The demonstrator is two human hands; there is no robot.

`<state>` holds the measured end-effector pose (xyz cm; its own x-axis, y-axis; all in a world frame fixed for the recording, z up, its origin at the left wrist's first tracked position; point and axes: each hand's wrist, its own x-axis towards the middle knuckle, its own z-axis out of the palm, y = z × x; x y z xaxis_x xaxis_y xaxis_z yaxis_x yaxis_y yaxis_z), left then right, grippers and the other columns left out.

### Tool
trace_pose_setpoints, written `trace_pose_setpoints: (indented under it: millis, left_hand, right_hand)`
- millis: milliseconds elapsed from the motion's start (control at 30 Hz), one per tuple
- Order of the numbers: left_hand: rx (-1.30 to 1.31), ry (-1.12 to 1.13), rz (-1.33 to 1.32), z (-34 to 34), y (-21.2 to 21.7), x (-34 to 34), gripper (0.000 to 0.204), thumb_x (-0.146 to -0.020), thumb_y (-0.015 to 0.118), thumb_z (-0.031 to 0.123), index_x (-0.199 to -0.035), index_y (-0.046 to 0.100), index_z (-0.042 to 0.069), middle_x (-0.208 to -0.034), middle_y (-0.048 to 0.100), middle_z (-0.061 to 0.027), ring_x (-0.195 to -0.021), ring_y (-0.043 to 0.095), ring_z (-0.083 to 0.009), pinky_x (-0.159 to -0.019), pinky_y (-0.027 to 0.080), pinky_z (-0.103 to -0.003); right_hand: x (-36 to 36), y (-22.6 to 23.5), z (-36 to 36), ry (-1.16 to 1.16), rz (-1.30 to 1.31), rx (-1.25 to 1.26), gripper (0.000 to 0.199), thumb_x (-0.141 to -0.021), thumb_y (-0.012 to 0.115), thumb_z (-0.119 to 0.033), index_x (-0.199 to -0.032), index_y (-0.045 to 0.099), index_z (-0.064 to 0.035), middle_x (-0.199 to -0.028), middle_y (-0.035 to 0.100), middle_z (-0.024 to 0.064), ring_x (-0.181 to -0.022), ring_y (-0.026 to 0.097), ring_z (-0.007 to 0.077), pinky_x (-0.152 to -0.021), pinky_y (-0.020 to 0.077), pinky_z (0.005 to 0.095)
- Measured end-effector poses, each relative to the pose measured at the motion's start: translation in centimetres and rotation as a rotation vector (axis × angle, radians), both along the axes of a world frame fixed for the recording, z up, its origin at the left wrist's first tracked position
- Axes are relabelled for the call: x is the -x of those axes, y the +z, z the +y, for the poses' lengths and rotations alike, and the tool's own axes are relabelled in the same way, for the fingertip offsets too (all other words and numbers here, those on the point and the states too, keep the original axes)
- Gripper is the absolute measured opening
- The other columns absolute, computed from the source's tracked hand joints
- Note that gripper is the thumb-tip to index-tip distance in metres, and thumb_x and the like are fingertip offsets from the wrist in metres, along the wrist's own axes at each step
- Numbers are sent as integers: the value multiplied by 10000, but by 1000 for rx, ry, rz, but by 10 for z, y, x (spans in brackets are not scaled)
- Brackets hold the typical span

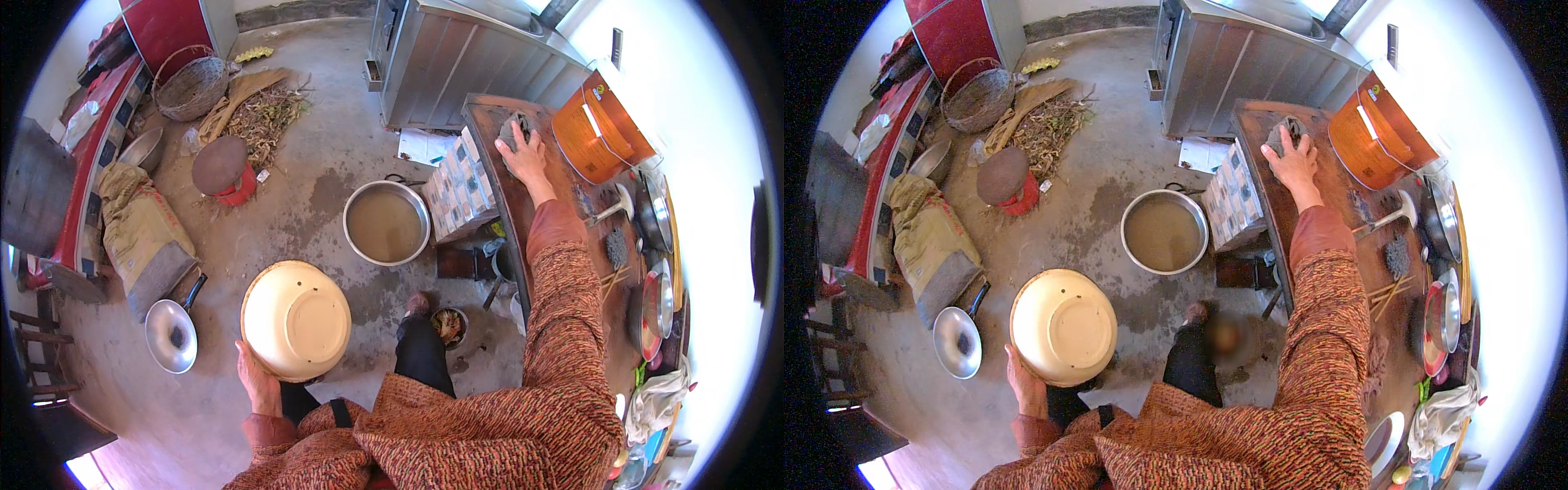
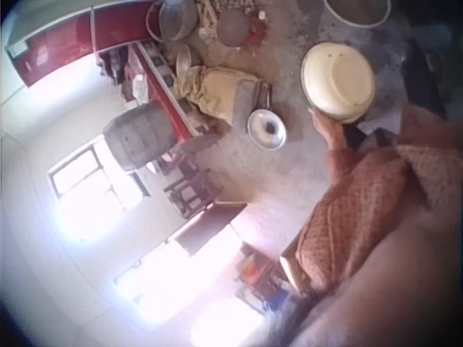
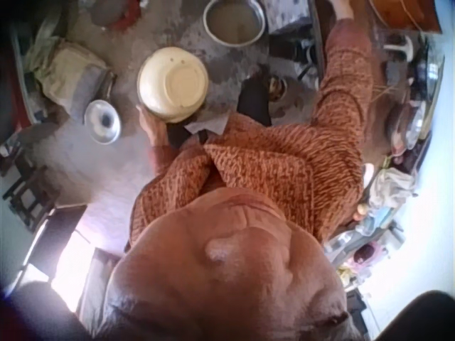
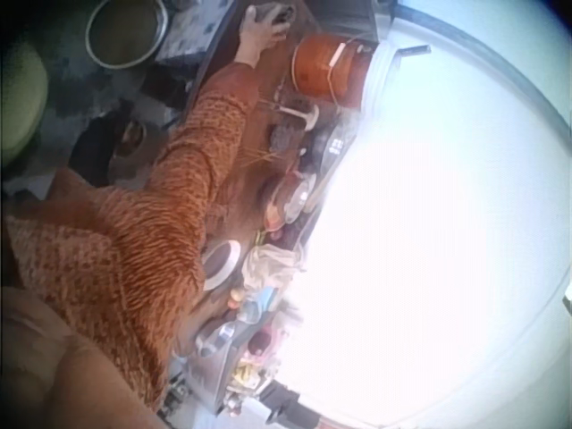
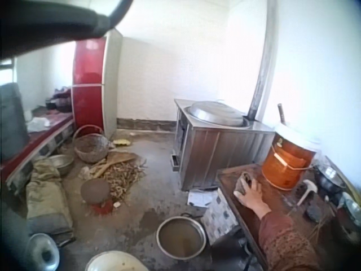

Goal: The person scrubs a yellow bowl with a cloth, rinses it, and wipes it dry. They then place the bowl on a wooden table and wipe the table surface. Finally, they pick up a metal bowl containing food scraps and walk toward a doorway.

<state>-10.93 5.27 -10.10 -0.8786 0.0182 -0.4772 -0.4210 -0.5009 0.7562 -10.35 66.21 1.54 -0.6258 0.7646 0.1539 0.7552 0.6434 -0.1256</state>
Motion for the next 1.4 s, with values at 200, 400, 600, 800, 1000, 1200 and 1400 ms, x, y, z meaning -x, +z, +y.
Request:
trace_pose_setpoints:
  millis: [200,400,600,800,1000,1200,1400]
  left_hand:
    - [5,-6,-34,9,-19,6,466,-955,409,384,-1161,496,-24,-1110,570,-97,-1003,545,-190,-888,430,-337]
    - [100,-9,-16,19,8,10,474,-951,417,390,-1167,492,-25,-1127,561,-88,-1017,541,-188,-884,431,-336]
    - [25,19,18,2,4,9,472,-939,449,388,-1170,491,-21,-1123,560,-87,-1014,539,-180,-884,431,-334]
    - [-49,73,48,-4,25,2,468,-933,469,382,-1164,499,-24,-1131,561,-86,-1016,541,-178,-895,428,-332]
    - [-182,79,84,-15,42,-13,447,-932,475,370,-1163,511,-11,-1128,574,-81,-1010,549,-175,-899,432,-331]
    - [-300,46,173,-30,74,-33,447,-932,475,365,-1169,503,-13,-1125,573,-78,-1004,551,-169,-888,440,-325]
    - [-272,76,208,-46,102,-56,439,-939,461,359,-1156,510,-19,-1113,582,-88,-996,563,-177,-876,454,-327]
  right_hand:
    - [65,-33,29,601,276,-117,312,-867,515,-186,-1174,565,-166,-1289,439,211,-1185,432,356,-974,374,388]
    - [66,-13,39,422,76,-243,375,-814,431,7,-1168,530,-71,-1282,429,215,-1181,427,368,-954,393,388]
    - [-12,-4,71,51,-74,-131,353,-914,334,-133,-1240,434,-43,-1231,417,249,-1134,434,412,-933,383,437]
    - [-79,-20,44,-158,-111,-188,367,-937,310,-209,-1193,464,4,-1240,417,259,-1123,445,416,-924,387,452]
    - [-78,-23,-73,-83,-52,-450,249,-874,420,-155,-1018,588,-40,-944,547,160,-916,552,322,-785,446,431]
    - [-109,-21,-117,519,146,-476,345,-737,519,19,-1066,587,-57,-1051,540,150,-969,534,339,-810,439,430]
    - [-109,-42,-188,713,251,10,335,-809,493,36,-1092,599,-110,-1048,572,131,-868,574,345,-740,493,367]
